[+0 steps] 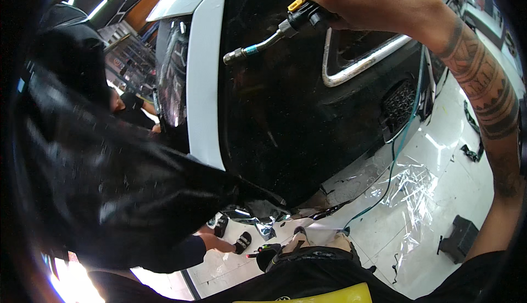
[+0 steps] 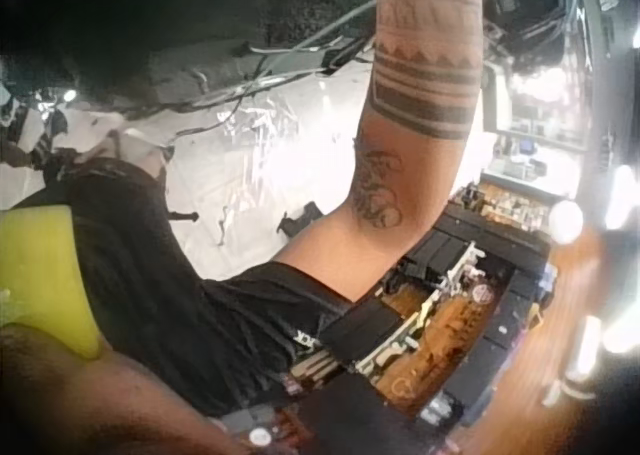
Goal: The person applies a dark vinyl wrap to the hood of a car, smoothing it with a yellow squeegee and trimming excess material with a knife. The person also uses a heat gun to stretch and conform the wrap around the hood's contours.
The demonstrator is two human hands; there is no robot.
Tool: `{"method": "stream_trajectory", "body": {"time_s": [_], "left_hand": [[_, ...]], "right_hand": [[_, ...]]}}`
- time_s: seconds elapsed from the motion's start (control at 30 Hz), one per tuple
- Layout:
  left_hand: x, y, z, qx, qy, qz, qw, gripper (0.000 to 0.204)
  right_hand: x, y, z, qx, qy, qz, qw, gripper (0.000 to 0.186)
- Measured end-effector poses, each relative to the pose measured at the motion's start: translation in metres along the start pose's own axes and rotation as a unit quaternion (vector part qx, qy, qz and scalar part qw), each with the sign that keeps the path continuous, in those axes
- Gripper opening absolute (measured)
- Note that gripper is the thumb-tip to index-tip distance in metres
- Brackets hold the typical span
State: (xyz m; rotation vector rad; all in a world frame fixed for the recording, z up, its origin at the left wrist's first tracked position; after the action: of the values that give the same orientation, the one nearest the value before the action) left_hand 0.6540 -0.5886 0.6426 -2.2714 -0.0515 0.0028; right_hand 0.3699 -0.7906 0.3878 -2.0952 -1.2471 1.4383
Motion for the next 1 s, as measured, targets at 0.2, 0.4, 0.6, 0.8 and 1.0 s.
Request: {"method": "stream_trajectory", "body": {"time_s": [0.2, 0.4, 0.6, 0.8, 1.0], "left_hand": [[-0.064, 0.059, -0.046, 0.065, 0.092, 0.008, 0.994, 0.040], [-0.109, 0.114, -0.082, 0.119, 0.170, 0.051, 0.977, 0.034], [-0.090, 0.143, -0.098, 0.116, 0.160, 0.150, 0.969, 0.031], [-0.080, 0.171, -0.106, 0.128, 0.138, 0.158, 0.969, 0.032], [-0.114, 0.204, -0.094, 0.077, 0.217, 0.114, 0.966, 0.032]], "right_hand": [[0.021, 0.036, 0.007, -0.016, -0.041, 0.050, 0.998, 0.033], [0.040, 0.040, 0.012, 0.009, -0.120, 0.033, 0.992, 0.016], [-0.018, 0.018, 0.005, -0.089, -0.003, 0.025, 0.996, 0.037], [-0.030, 0.033, 0.020, -0.032, 0.014, -0.019, 0.999, 0.044], [-0.031, 0.044, 0.092, 0.057, 0.142, -0.016, 0.988, 0.045]]}}
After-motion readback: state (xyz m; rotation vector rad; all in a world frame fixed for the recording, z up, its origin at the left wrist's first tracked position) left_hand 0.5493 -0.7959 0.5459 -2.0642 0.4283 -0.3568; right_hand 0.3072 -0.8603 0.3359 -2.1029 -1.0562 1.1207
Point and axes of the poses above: each hand's wrist, its own z-axis away from the middle knuckle, its own y-axis out of the palm, x = y × z, the point moved 7 cm from there along -z, towards the middle knuckle
